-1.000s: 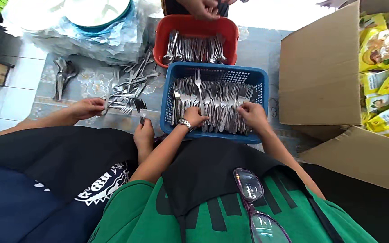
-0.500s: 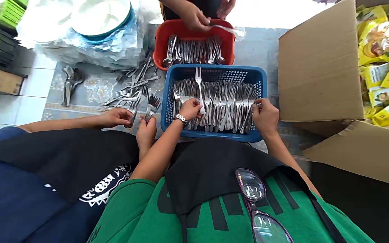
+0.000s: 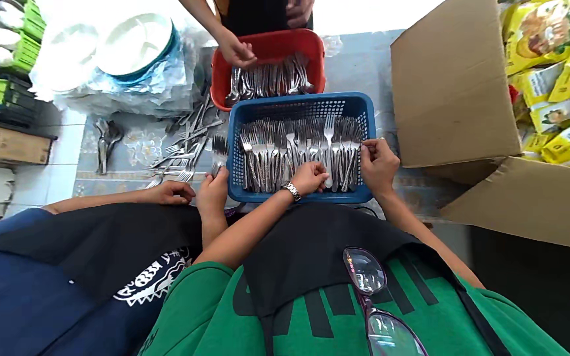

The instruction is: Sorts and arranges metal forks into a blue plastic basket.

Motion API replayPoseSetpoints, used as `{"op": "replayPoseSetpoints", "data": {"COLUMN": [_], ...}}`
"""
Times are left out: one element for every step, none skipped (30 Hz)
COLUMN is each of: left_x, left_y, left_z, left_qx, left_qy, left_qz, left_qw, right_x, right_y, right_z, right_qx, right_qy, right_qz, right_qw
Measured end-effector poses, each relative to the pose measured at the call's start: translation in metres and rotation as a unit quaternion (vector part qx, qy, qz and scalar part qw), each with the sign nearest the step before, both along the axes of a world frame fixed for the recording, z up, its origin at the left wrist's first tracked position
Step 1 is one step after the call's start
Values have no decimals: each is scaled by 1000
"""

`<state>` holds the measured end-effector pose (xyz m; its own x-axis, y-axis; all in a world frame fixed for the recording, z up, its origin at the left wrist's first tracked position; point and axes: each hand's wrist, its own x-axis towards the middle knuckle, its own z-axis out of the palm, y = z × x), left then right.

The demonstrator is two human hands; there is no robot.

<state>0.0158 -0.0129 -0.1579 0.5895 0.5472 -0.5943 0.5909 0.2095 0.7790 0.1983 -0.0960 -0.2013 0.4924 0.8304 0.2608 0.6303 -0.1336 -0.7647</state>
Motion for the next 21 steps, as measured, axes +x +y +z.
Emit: {"op": "replayPoseSetpoints", "data": {"left_x": [6,13,19,25,30,33,36,37,38,39,40,42,43,45,47,48,48,47,45,41,36], "left_y": [-1,-2,-3,-4,-4,-4,-4,-3,-4,-4,-5,-5,-6,-6,-8,-10,-13,-19,-27,-37,-50], "left_z": [0,0,-2,-6,-11,-15,-19,-22,-24,-24,-24,-23,-21,-20,-18,-17,-17,-16,-14,-11,-7], "left_qx": [3,7,12,19,31,45,61,76,91,103,111,120,128,136,142,150,158,166,178,198,230], "left_qy": [0,0,5,13,26,44,65,84,97,109,119,129,137,142,145,145,142,136,125,108,86], "left_qz": [-4,-9,-15,-20,-25,-37,-55,-73,-85,-93,-99,-102,-102,-98,-90,-80,-69,-53,-33,-11,8], "left_qw": [1000,1000,1000,1000,999,997,994,991,987,984,982,979,977,976,975,975,975,975,976,974,969], "right_x": [1,1,2,2,3,3,4,5,7,8,9,11,12,13,14,15,15,15,15,15,15], "right_y": [0,1,3,3,3,3,3,4,4,4,6,8,9,10,10,10,10,10,9,7,5], "right_z": [0,1,3,5,7,8,9,8,7,5,2,-1,-4,-6,-6,-6,-5,-5,-3,-1,3], "right_qx": [6,12,17,14,7,4,2,1,1,3,6,9,14,18,19,17,16,17,17,15,10], "right_qy": [5,14,26,37,45,50,52,52,53,54,56,57,59,60,62,63,62,60,59,57,56], "right_qz": [1,2,2,6,12,19,27,35,40,46,49,50,53,57,63,71,78,84,91,100,111], "right_qw": [1000,1000,1000,999,999,999,998,998,998,998,997,997,997,996,996,995,995,994,994,993,992]}}
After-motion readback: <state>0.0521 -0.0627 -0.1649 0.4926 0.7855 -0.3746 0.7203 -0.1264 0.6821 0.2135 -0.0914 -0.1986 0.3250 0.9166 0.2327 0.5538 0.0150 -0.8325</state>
